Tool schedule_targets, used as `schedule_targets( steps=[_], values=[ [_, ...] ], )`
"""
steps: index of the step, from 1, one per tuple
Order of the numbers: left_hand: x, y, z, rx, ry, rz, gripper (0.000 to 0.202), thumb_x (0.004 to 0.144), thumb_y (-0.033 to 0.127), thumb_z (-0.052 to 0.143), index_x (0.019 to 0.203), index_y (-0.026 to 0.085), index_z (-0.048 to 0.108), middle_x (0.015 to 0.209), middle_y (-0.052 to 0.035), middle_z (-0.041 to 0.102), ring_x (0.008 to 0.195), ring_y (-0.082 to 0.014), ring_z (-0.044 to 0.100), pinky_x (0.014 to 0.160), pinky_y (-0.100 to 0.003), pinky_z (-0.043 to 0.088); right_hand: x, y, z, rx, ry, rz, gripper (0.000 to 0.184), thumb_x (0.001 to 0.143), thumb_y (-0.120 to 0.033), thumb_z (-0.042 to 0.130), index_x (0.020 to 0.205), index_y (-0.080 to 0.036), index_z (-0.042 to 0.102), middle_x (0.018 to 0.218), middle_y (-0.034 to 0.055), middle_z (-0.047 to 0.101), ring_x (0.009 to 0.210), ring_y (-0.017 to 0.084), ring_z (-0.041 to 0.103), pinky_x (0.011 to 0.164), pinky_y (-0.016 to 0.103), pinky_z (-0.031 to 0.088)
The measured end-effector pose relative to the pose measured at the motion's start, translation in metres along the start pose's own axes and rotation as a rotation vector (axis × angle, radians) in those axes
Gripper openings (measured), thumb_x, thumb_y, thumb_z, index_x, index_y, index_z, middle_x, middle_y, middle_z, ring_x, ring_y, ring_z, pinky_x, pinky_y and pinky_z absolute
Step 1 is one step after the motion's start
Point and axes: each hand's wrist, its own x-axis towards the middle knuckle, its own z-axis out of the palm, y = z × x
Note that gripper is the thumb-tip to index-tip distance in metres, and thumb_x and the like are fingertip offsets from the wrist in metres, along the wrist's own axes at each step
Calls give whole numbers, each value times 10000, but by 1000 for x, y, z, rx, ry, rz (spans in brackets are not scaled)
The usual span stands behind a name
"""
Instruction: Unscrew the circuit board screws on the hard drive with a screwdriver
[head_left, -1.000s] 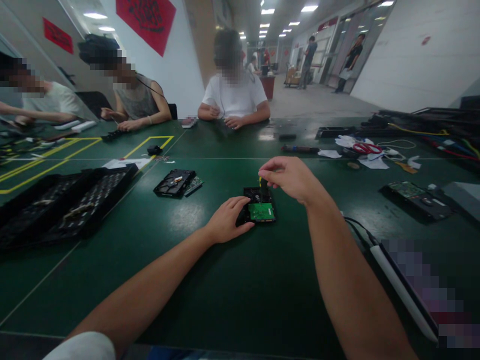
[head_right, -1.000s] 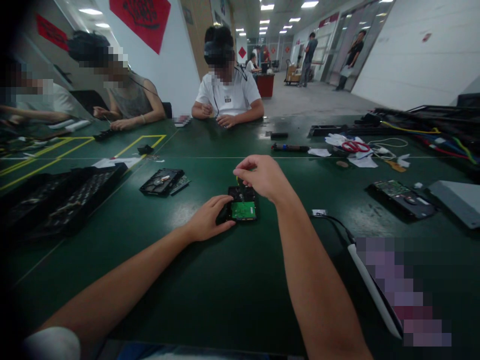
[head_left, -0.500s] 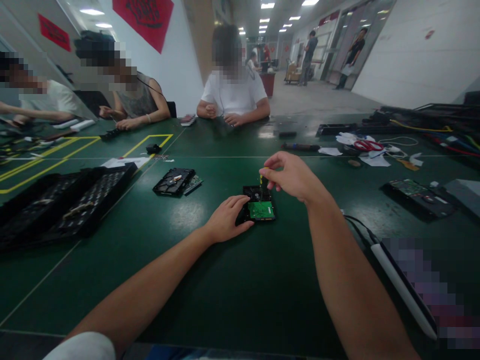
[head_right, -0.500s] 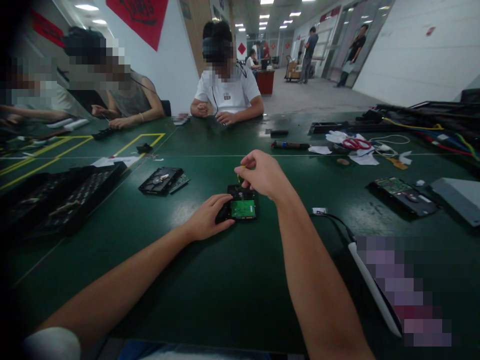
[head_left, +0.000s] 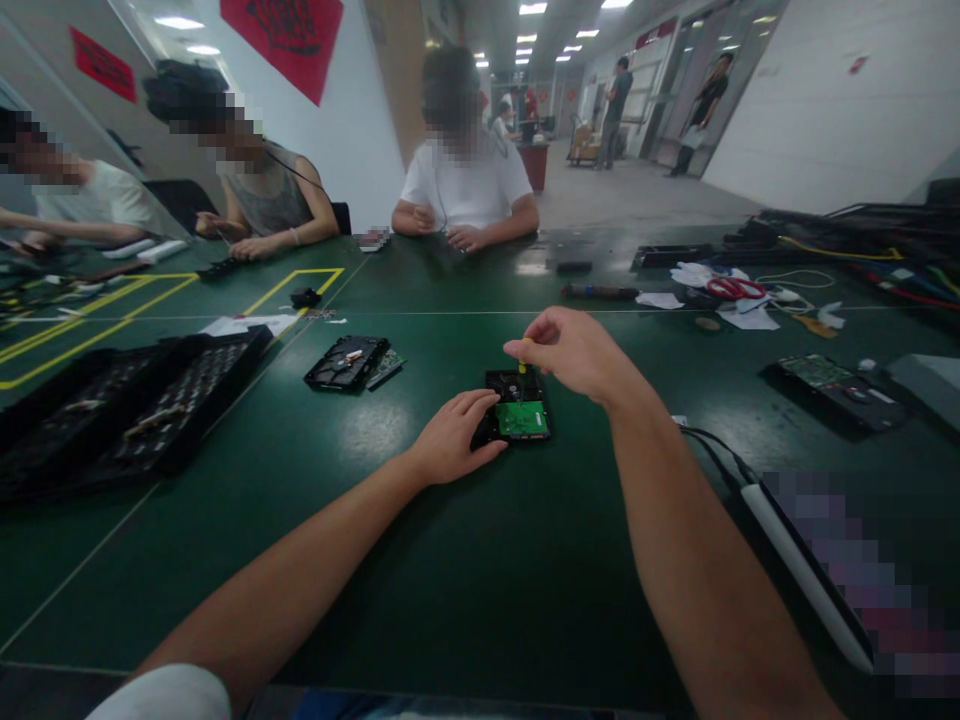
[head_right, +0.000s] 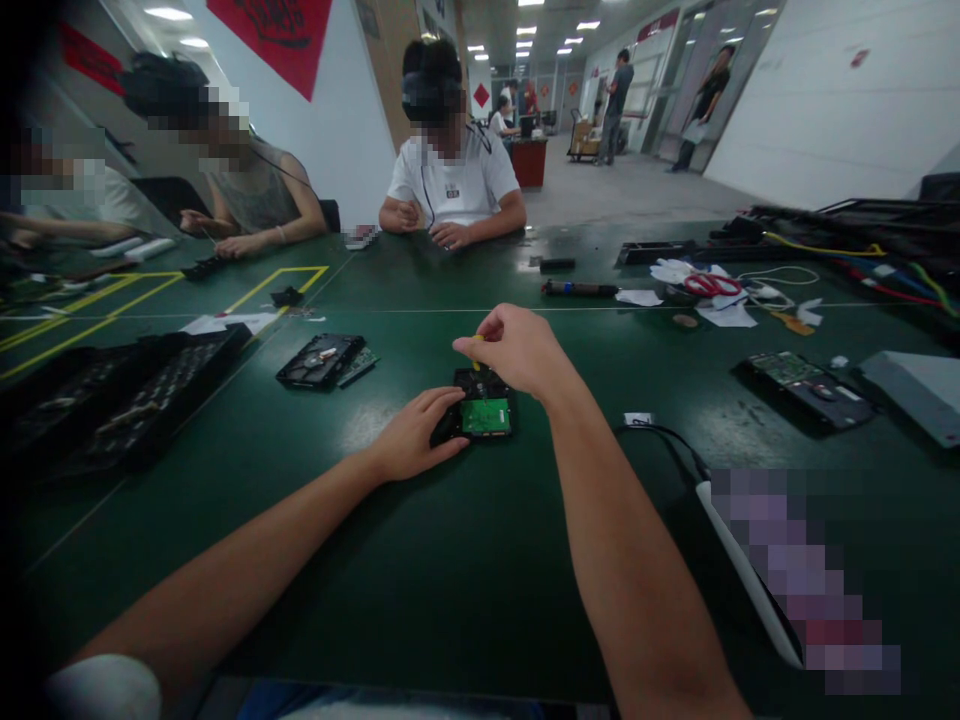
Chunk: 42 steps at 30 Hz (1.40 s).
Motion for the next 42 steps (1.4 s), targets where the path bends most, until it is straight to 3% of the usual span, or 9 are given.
schedule_targets(
  steps=[4,6,9,13,21,28,34,39,42],
  values=[
    [0,-1,0,-9,-2,-2,727,951,501,690,1568,247,401,1538,-157,538,1422,-351,533,1187,-574,472,-2,-2,-1,89,-37,21,201,891,-363,802,925,-189,706,889,65,763,564,148,670,523,289,517],
    [0,-2,1,-3,-4,-1,727,956,512,685,1565,234,403,1536,-162,539,1421,-349,533,1189,-566,472,-1,-2,0,174,-82,33,99,952,-281,723,982,-187,717,849,58,760,564,146,683,515,273,535],
    [-1,-3,2,0,-3,-1,725,958,516,682,1563,227,407,1536,-166,539,1422,-348,532,1192,-563,469,1,0,2,274,-120,45,105,996,-241,649,1019,-179,732,811,56,755,626,160,719,572,277,591],
    [-1,-4,2,4,-9,-3,727,958,516,682,1568,238,401,1540,-161,534,1426,-350,530,1192,-572,466,3,3,2,265,-112,37,155,1017,-282,624,1016,-184,745,834,56,761,631,153,708,559,266,568],
    [-1,-3,1,3,-9,6,724,966,516,674,1568,230,392,1538,-165,532,1425,-349,528,1192,-565,469,1,5,-2,-7,25,89,338,874,-500,811,869,-184,691,835,63,772,595,161,705,541,276,515],
    [-1,-5,4,11,-11,-1,728,964,526,674,1566,226,398,1540,-167,534,1418,-352,533,1189,-561,472,2,1,3,207,-90,70,124,1009,-272,639,1050,-185,716,813,46,762,643,157,732,600,260,583],
    [-1,-5,4,7,-2,6,714,966,529,667,1559,229,407,1539,-166,531,1421,-353,530,1187,-566,473,2,4,2,158,-73,67,202,1021,-364,638,1030,-196,750,857,53,774,644,150,709,590,261,564],
    [-2,-5,4,5,-1,5,723,963,520,676,1565,229,400,1540,-168,531,1421,-358,529,1185,-575,472,-1,3,-1,-14,-50,74,353,891,-529,786,899,-186,704,865,66,770,639,164,708,544,270,513],
    [-1,-4,4,14,-3,4,723,964,515,675,1563,221,399,1546,-171,525,1425,-357,525,1189,-571,469,-2,-3,-2,-29,-28,92,358,861,-501,825,927,-183,675,915,74,775,610,157,708,546,278,516]
  ],
)
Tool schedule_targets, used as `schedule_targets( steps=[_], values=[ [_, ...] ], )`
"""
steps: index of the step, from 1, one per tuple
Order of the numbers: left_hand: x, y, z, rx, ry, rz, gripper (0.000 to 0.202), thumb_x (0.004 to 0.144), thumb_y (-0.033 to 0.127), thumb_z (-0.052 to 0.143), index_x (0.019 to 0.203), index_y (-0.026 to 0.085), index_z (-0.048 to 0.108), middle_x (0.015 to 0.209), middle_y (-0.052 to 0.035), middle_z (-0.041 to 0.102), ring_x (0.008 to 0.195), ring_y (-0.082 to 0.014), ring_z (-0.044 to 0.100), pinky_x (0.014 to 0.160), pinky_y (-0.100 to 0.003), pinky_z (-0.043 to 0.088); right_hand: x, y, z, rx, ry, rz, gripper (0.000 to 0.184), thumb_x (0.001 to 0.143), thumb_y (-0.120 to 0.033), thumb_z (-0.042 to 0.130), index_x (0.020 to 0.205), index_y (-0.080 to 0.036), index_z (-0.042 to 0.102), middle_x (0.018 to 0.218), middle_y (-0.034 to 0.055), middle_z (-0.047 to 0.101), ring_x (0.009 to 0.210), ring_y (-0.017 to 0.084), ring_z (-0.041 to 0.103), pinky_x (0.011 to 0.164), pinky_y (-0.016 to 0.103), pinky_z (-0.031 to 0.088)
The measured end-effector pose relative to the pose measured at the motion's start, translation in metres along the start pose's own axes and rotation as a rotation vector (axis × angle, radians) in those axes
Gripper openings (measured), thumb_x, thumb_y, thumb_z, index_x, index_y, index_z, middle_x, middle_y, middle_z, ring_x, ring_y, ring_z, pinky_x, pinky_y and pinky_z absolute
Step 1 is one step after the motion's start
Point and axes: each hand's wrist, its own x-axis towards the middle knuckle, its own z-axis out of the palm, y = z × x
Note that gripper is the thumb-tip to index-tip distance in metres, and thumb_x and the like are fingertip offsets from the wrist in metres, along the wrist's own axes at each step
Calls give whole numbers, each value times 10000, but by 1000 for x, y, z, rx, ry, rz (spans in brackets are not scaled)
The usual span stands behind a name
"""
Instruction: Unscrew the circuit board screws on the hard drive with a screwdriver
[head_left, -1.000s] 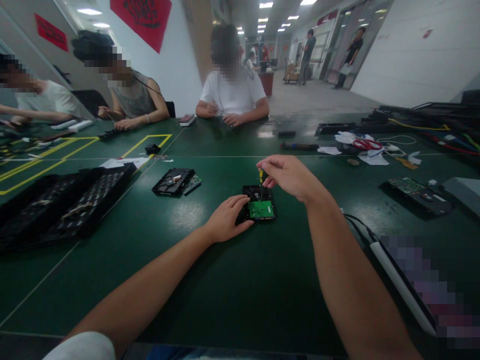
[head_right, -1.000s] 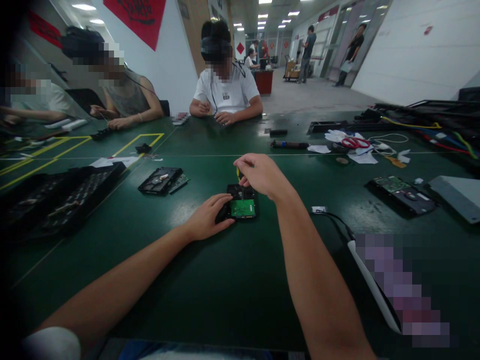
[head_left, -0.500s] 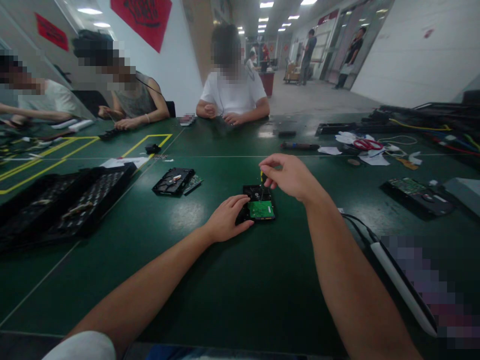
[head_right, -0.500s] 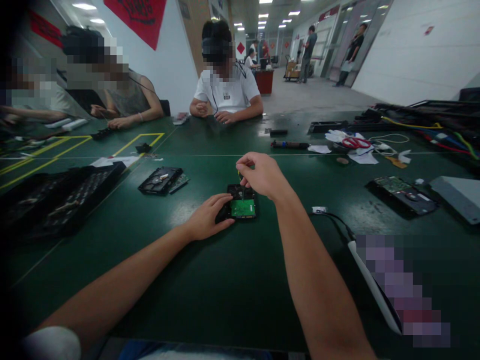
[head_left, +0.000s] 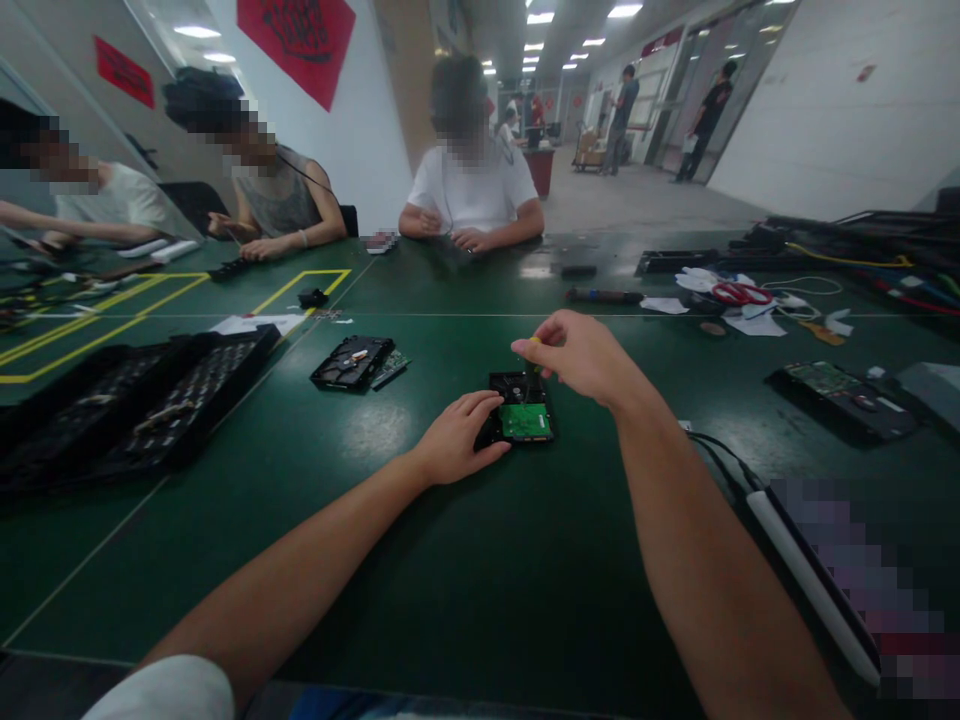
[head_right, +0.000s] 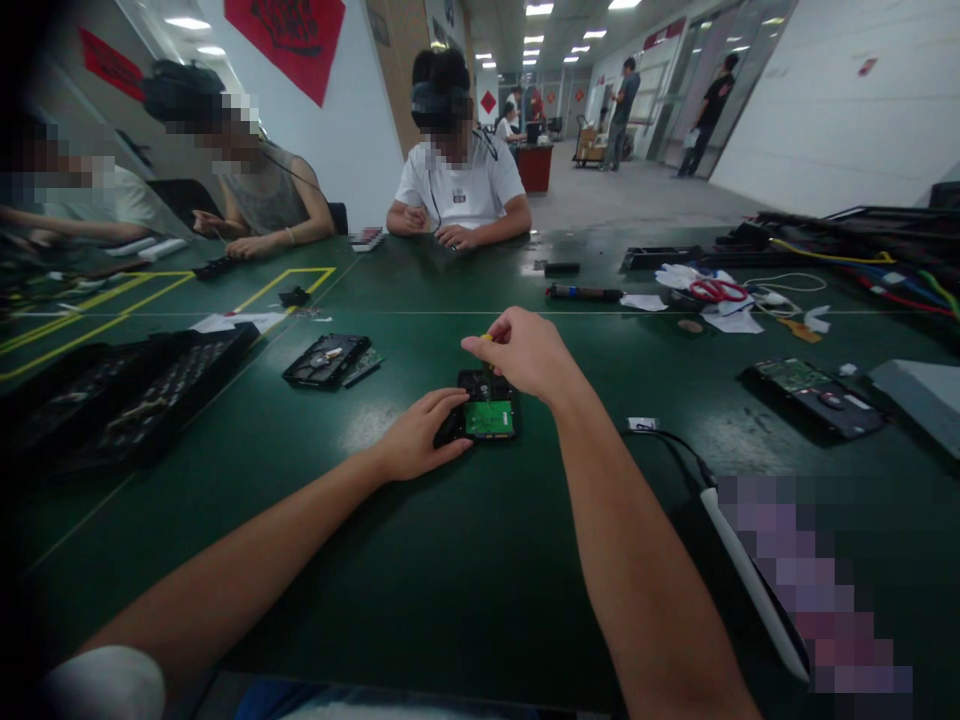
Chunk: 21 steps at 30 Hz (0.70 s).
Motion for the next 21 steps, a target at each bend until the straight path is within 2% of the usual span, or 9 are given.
schedule_targets(
  steps=[9,15,21],
  values=[
    [0,3,-1,6,-3,-12,711,963,507,675,1555,212,413,1542,-174,529,1425,-352,525,1194,-564,466,2,2,-2,103,-57,-31,159,940,-268,743,1011,-189,624,946,70,784,615,138,719,549,243,558],
    [1,3,-1,7,-7,-7,711,962,501,678,1551,203,414,1540,-177,529,1424,-348,524,1195,-553,468,1,-1,-6,86,-47,-23,179,979,-354,715,942,-187,663,818,57,775,590,139,711,531,232,541],
    [0,1,0,-9,1,1,721,963,510,676,1567,232,397,1541,-165,529,1423,-345,529,1191,-559,470,-1,0,-7,187,-75,-33,110,938,-238,747,969,-177,661,917,75,776,596,133,711,470,213,541]
  ],
)
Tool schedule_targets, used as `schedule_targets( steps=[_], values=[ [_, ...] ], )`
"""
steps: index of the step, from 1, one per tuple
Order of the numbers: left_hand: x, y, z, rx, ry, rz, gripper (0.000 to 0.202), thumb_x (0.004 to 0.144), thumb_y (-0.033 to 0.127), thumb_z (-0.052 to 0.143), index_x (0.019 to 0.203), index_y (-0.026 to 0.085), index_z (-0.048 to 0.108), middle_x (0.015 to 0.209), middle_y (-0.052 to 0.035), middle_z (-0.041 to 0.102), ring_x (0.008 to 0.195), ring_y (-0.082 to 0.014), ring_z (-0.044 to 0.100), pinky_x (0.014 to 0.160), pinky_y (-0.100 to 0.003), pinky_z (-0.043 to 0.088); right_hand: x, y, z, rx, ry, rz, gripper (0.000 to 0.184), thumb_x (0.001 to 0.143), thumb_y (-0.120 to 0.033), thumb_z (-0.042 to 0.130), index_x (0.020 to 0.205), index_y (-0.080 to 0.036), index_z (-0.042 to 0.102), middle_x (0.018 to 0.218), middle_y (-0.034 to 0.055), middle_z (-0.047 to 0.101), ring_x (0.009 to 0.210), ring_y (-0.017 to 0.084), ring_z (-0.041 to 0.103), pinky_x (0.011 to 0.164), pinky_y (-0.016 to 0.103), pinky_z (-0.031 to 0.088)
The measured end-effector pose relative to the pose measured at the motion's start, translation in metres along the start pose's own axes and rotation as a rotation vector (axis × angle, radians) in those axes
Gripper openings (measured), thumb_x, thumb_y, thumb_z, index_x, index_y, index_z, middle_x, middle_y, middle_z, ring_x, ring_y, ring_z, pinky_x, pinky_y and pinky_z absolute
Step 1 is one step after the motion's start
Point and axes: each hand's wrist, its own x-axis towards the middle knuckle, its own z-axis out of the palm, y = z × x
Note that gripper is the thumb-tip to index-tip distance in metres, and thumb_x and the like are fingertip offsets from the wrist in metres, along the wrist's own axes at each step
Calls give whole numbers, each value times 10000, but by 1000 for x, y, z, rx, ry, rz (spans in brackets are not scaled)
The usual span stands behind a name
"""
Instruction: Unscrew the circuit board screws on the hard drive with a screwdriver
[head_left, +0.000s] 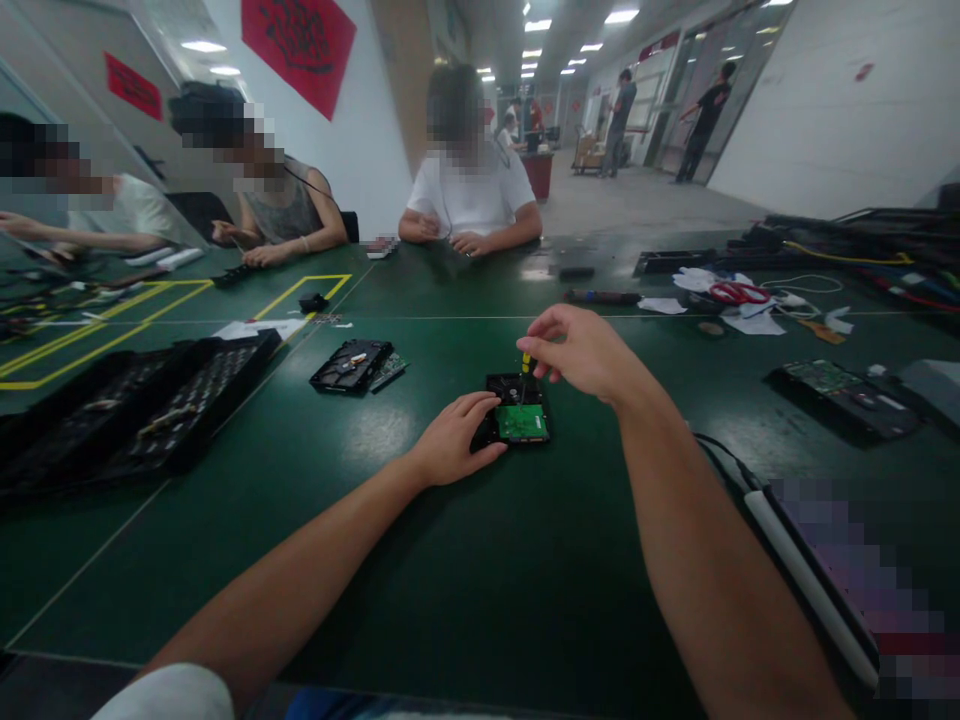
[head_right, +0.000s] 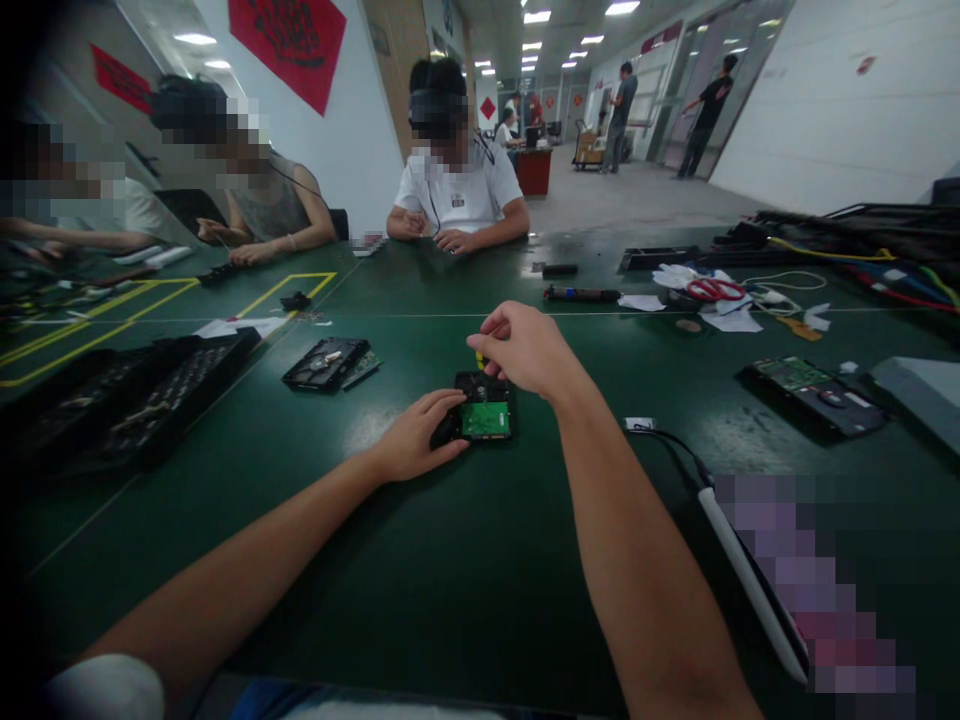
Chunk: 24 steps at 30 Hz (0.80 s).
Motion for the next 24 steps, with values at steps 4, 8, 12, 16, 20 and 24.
schedule_targets(
  steps=[4,8,12,16,20,24],
  values=[
    [0,0,0,0,-2,-7,723,959,511,678,1565,230,401,1547,-164,525,1422,-346,530,1187,-558,473,3,4,0,-27,-14,-32,24,970,-179,671,986,-174,688,898,67,777,623,136,731,533,219,574],
    [0,1,-1,1,-7,-16,725,957,511,683,1563,222,407,1542,-172,529,1423,-351,530,1187,-562,472,4,5,-1,-38,-35,-36,120,1018,-250,619,1011,-184,720,799,47,760,657,155,742,605,245,591],
    [0,2,-1,-6,2,-17,722,952,504,691,1563,240,410,1542,-165,531,1422,-356,533,1183,-579,473,4,4,-1,-61,-56,-62,157,1016,-325,638,1002,-199,732,794,39,756,651,155,720,580,247,556],
    [0,2,-1,3,2,-15,715,959,509,681,1560,229,414,1545,-163,525,1428,-348,530,1193,-565,469,5,4,3,-91,-6,-61,124,978,-314,692,1023,-200,711,928,58,778,646,143,713,561,247,530],
    [0,1,-2,5,-7,-15,703,962,517,674,1555,231,426,1549,-160,521,1427,-348,532,1191,-562,474,8,6,8,-84,37,-33,152,966,-330,706,1019,-192,676,937,69,775,650,147,714,570,256,540],
    [0,2,-2,14,-14,-12,702,970,524,662,1553,210,428,1547,-172,518,1428,-348,530,1192,-552,476,9,8,8,-80,36,-57,92,983,-283,657,1011,-197,676,957,66,773,684,153,723,604,266,557]
  ],
)
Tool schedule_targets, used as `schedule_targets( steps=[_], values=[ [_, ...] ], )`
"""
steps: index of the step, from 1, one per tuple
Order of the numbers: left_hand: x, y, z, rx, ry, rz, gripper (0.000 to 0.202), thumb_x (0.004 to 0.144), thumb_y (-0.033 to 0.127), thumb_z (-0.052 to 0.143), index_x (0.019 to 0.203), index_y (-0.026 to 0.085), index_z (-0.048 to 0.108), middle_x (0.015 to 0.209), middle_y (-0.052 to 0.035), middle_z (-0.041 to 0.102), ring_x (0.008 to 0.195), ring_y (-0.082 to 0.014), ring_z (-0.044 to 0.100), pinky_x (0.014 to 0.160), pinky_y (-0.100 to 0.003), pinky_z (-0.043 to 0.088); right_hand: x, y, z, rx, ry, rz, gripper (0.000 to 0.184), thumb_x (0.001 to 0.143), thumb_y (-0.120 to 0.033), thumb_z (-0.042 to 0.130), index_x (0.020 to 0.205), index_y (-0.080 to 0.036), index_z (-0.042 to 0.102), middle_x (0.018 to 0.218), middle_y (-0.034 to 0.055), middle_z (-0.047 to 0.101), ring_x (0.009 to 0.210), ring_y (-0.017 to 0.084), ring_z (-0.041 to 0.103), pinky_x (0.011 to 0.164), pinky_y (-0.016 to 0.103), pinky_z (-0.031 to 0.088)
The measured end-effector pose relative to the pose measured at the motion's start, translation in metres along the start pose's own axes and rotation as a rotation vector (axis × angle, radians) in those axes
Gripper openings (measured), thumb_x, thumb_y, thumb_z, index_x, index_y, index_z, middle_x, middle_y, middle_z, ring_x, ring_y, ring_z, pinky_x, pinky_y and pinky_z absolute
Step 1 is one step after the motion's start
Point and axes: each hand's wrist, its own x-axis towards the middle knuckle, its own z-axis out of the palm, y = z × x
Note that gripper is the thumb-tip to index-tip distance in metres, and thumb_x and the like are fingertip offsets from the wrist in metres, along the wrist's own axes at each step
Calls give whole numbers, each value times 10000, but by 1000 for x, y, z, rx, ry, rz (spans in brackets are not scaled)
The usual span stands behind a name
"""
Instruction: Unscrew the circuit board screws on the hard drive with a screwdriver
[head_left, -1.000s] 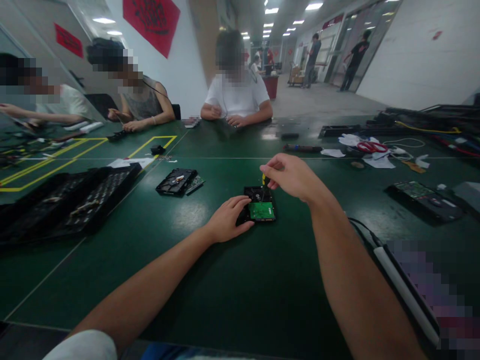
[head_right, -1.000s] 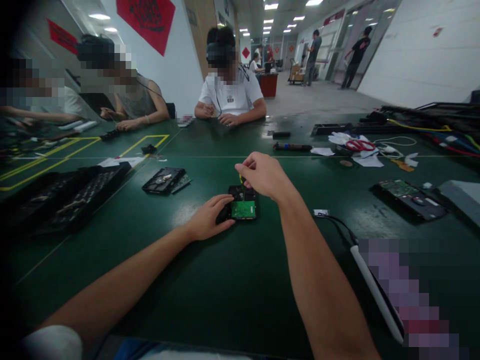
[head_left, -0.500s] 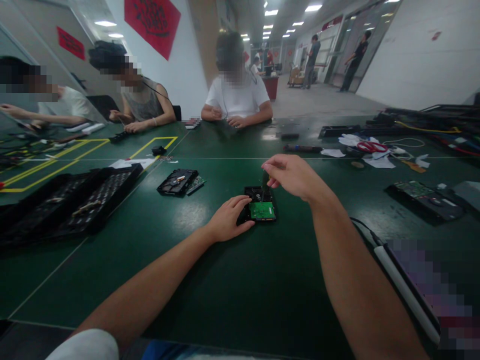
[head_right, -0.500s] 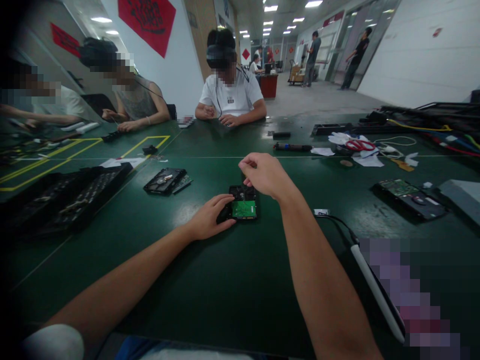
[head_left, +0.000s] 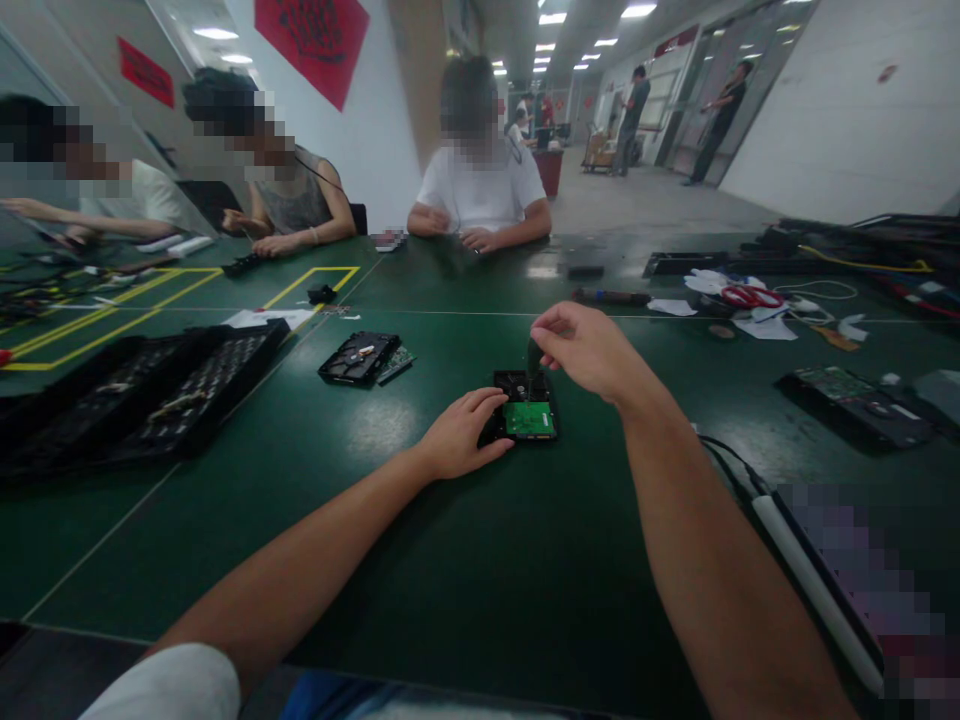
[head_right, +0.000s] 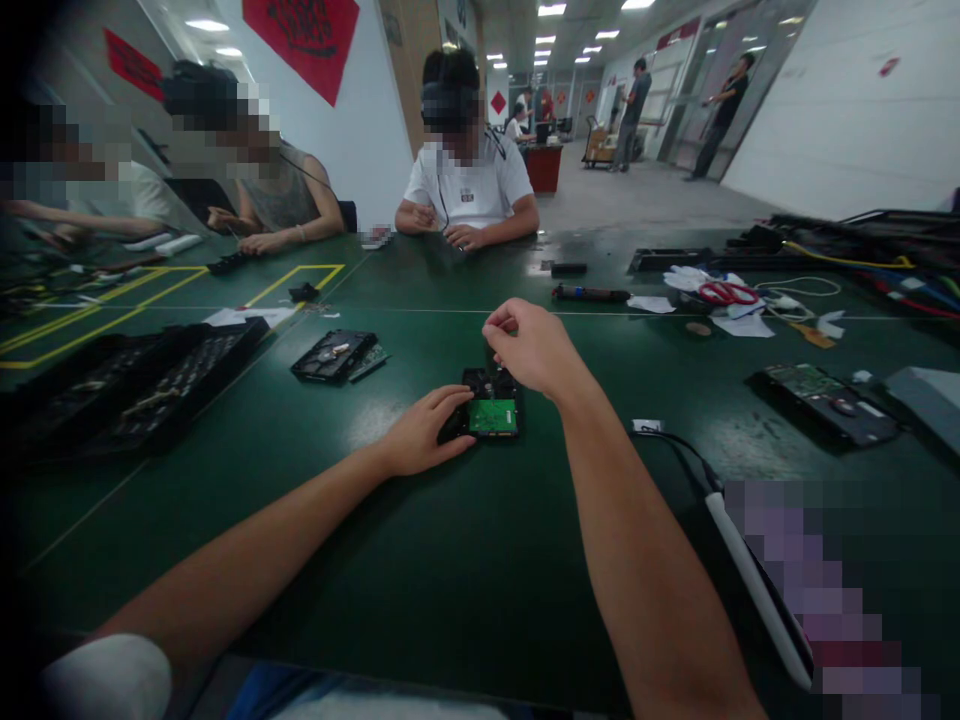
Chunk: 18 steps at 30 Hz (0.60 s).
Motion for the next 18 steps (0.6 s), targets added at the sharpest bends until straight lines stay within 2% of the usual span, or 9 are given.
schedule_targets(
  steps=[8,13,18],
  values=[
    [0,1,-1,1,-5,-6,699,971,523,662,1553,219,423,1555,-171,512,1428,-355,530,1187,-569,477,-3,-1,-6,-13,-20,4,97,964,-298,683,1004,-210,699,1009,69,780,685,152,722,569,255,532],
    [-1,0,0,0,-4,-4,696,973,527,659,1553,223,423,1558,-172,509,1430,-356,526,1189,-573,474,-4,-4,-6,24,-23,35,71,979,-245,645,1009,-192,682,789,50,763,608,154,700,552,258,540],
    [-1,0,-1,-5,-3,-6,692,975,529,657,1555,232,425,1561,-165,506,1432,-354,526,1194,-568,472,-5,-9,-7,59,-37,48,44,976,-198,630,988,-183,670,755,46,754,619,153,711,586,255,563]
  ],
)
